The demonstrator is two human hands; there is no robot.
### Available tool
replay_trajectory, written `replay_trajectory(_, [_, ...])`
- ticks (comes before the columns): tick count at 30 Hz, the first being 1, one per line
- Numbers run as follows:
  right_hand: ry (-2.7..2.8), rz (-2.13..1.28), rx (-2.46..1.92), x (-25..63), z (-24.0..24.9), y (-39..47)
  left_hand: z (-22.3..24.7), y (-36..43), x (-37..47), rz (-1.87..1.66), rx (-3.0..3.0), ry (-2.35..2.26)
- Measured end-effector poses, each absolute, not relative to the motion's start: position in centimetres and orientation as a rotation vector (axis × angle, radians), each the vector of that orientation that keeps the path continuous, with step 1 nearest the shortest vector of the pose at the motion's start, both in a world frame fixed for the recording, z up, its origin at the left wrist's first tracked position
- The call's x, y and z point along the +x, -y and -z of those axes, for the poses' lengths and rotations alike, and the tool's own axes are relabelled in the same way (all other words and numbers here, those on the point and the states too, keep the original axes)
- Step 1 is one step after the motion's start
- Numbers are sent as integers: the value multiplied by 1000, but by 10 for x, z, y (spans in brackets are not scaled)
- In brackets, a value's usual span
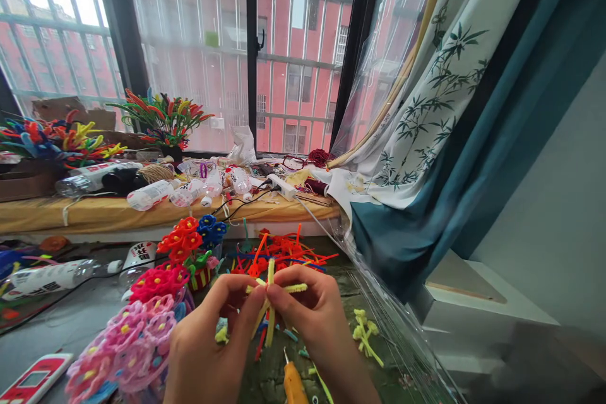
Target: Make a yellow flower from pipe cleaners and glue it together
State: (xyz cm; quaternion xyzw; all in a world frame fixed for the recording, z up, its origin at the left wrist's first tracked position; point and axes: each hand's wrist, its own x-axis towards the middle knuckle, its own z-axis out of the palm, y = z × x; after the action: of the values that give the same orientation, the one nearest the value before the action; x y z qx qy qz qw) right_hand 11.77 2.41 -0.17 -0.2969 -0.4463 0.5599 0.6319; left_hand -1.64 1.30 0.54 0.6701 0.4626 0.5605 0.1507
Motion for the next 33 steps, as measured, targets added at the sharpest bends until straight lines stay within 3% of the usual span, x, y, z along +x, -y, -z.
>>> replay_trajectory(8, [1014, -1268, -671, 118, 3, -25, -2, -12, -7, -1681, 1965, -1269])
replay_trajectory(19, [912, -1278, -524, 110, -3, -27, -3, -12, -3, -1481, 1711, -1174])
replay_trajectory(33, [795, -1295, -592, 103, 4, -29, 4, -16, -3, -1580, 1990, -1191])
